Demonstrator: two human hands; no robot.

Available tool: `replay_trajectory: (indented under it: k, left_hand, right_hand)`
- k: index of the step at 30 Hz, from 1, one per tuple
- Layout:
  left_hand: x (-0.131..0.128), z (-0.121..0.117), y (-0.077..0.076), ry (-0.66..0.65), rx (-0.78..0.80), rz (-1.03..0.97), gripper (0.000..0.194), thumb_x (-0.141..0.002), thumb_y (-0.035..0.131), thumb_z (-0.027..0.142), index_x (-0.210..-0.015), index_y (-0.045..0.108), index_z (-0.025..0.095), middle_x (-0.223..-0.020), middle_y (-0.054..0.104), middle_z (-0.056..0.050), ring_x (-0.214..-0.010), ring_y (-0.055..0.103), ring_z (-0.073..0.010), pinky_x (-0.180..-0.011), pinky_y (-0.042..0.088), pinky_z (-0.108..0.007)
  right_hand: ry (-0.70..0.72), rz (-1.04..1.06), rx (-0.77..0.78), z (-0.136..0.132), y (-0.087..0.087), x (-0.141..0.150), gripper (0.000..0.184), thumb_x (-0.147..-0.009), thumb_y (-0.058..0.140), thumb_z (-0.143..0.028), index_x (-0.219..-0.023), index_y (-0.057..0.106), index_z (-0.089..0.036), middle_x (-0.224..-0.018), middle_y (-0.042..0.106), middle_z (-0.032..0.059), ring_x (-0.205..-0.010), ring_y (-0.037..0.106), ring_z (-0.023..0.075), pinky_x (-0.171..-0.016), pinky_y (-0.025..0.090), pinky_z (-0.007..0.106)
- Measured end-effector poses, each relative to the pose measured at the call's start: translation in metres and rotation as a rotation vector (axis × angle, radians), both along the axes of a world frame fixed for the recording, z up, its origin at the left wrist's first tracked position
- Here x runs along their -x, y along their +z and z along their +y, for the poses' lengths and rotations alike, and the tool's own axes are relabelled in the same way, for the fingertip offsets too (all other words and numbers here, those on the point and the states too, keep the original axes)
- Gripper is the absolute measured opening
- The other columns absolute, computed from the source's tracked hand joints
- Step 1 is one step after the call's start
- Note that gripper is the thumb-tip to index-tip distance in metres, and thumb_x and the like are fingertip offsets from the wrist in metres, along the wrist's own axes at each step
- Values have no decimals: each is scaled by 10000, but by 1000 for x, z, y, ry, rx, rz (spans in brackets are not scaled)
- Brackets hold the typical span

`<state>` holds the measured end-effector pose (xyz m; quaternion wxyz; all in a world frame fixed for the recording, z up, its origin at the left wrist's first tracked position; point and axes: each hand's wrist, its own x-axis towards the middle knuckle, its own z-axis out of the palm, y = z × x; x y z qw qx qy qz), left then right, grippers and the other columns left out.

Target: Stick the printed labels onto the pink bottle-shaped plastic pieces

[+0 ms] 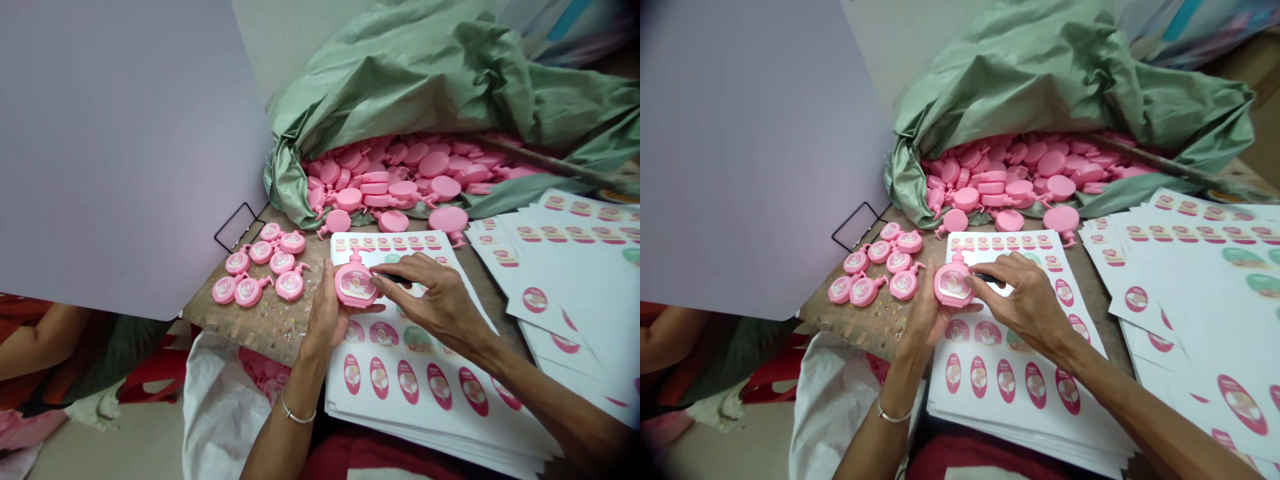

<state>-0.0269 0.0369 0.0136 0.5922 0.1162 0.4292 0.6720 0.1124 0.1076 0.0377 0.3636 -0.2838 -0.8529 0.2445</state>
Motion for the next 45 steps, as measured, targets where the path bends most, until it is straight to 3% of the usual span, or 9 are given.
replay_trajectory:
  k: [18,29,45]
  left_hand:
    - [-2,-2,3,-15,-58,36,567,-895,429,612,-1066,665,125,-1032,705,-139,-972,674,-282,-795,592,-459]
    - [-1,-3,0,-21,-42,73,582,-890,417,631,-1073,664,136,-992,716,-131,-937,684,-284,-764,594,-450]
    - [-1,-5,2,-10,-58,77,551,-898,426,610,-1081,662,146,-1044,706,-117,-938,685,-258,-748,604,-399]
  right_hand:
    - [10,12,-30,0,1,0,155,-860,614,-293,-871,719,-179,-708,666,54,-683,576,196,-648,444,351]
    - [-2,51,55,-1,0,-1,132,-840,642,-306,-874,722,-207,-765,703,36,-713,613,184,-667,480,342]
    - [15,6,-10,-1,1,-1,161,-862,609,-309,-882,720,-194,-721,675,49,-693,586,192,-659,449,348]
